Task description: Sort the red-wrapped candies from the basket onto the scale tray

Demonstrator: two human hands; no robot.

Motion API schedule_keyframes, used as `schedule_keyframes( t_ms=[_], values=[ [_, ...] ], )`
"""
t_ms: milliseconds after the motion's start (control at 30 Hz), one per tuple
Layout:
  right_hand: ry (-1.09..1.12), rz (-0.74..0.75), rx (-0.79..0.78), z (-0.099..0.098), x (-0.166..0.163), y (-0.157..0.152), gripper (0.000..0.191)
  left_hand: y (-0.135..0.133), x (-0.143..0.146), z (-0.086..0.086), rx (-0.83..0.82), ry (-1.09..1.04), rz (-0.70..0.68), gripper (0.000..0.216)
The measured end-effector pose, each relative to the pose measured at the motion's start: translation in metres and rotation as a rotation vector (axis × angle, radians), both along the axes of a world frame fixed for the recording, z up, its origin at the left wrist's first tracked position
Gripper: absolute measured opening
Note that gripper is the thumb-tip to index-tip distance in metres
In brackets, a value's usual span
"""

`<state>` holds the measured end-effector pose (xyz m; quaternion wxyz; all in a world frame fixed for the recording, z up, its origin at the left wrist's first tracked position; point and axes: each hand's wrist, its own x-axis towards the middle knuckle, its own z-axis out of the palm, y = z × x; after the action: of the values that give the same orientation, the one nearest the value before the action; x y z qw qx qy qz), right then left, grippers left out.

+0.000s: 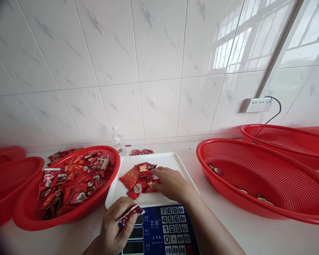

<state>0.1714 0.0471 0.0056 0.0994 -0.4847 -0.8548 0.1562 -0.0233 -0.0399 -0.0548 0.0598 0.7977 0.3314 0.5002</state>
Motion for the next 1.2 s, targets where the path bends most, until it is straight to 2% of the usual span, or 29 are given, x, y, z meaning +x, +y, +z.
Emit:
schedule_keyframes(
  t_ms=[1200],
  values=[
    [0.019,0.006,0.017,0.0037,-0.0012,-0.0074,0.027,0.0005,0.0003,-0.0008,0.002,0.006,0.015,0.022]
  ],
)
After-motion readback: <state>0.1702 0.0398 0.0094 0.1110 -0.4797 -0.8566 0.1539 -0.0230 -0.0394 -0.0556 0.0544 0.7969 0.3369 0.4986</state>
